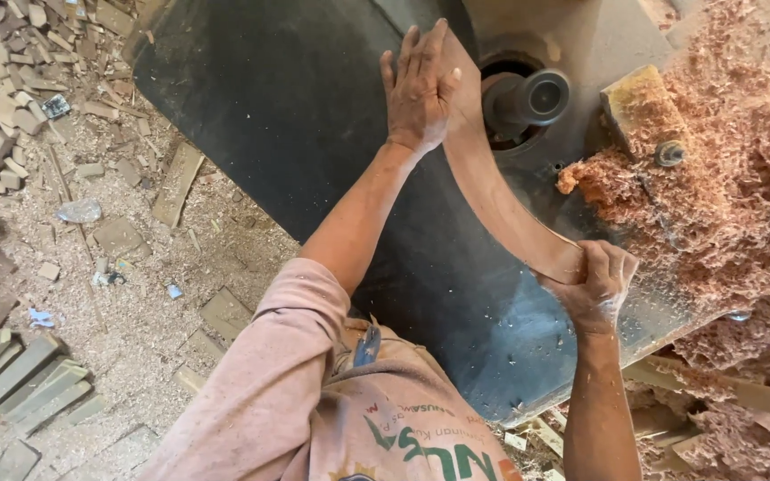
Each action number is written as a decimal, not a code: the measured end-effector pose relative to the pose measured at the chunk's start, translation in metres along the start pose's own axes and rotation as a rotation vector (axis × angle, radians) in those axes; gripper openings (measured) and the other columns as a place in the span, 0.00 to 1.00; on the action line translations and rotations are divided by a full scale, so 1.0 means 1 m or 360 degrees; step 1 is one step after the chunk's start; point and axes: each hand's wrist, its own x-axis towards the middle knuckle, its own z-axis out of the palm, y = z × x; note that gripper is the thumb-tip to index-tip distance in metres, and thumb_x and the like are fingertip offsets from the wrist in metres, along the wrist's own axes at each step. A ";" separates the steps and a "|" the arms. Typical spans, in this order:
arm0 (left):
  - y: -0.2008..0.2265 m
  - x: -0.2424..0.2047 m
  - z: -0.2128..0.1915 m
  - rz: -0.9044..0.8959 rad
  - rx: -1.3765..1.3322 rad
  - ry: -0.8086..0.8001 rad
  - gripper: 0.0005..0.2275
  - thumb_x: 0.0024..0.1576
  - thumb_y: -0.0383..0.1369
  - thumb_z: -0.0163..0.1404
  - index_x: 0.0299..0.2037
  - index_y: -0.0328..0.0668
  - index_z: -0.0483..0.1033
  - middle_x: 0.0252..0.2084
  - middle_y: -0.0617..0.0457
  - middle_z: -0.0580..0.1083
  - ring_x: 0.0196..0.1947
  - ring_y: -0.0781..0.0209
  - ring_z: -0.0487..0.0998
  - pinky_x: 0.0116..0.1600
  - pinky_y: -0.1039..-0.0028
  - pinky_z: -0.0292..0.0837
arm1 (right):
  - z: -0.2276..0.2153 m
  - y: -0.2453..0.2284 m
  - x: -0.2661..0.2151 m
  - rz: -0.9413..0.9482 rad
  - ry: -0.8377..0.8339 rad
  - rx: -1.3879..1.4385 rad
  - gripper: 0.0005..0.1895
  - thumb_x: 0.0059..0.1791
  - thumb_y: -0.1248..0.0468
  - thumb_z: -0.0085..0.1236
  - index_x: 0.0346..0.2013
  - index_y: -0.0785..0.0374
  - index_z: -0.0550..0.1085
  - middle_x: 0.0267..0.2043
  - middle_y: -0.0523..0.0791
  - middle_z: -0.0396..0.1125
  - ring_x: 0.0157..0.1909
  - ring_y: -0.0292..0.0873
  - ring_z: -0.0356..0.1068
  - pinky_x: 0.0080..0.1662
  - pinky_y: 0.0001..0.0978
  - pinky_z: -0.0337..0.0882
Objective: The person uses a spindle sander to smooth and shape a curved wooden piece. They repeatedly pass the wood over the rotating spindle, flip it to work both sides, and inspect the edges. The finished piece is placed on the machine table.
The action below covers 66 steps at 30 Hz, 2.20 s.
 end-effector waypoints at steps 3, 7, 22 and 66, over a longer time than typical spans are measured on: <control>-0.004 0.001 0.006 -0.0001 0.0059 0.0066 0.26 0.69 0.56 0.26 0.76 0.62 0.52 0.77 0.62 0.63 0.82 0.55 0.53 0.82 0.48 0.41 | 0.001 0.000 0.000 0.0023 0.0010 0.0015 0.33 0.38 0.49 0.78 0.45 0.68 0.74 0.45 0.52 0.67 0.45 0.53 0.63 0.50 0.47 0.63; -0.011 0.002 0.014 0.0055 0.0019 0.0078 0.27 0.70 0.57 0.27 0.77 0.64 0.48 0.79 0.61 0.57 0.83 0.54 0.48 0.85 0.44 0.36 | 0.000 -0.002 0.004 0.0048 -0.0018 0.0035 0.33 0.39 0.48 0.78 0.46 0.68 0.74 0.45 0.51 0.67 0.47 0.52 0.62 0.50 0.46 0.62; -0.011 0.011 0.008 0.0040 0.0033 0.0047 0.27 0.70 0.56 0.29 0.77 0.62 0.51 0.79 0.62 0.59 0.83 0.56 0.49 0.84 0.48 0.36 | 0.007 0.003 0.010 -0.0003 0.0041 0.0067 0.32 0.39 0.50 0.78 0.45 0.69 0.74 0.44 0.52 0.67 0.46 0.54 0.64 0.51 0.48 0.62; 0.006 0.000 -0.011 0.0044 0.0039 -0.0004 0.27 0.69 0.55 0.27 0.76 0.58 0.53 0.76 0.59 0.65 0.81 0.52 0.53 0.80 0.47 0.39 | -0.003 0.008 -0.008 0.0077 -0.0006 0.0053 0.35 0.37 0.48 0.79 0.48 0.66 0.75 0.47 0.51 0.66 0.51 0.54 0.62 0.52 0.48 0.66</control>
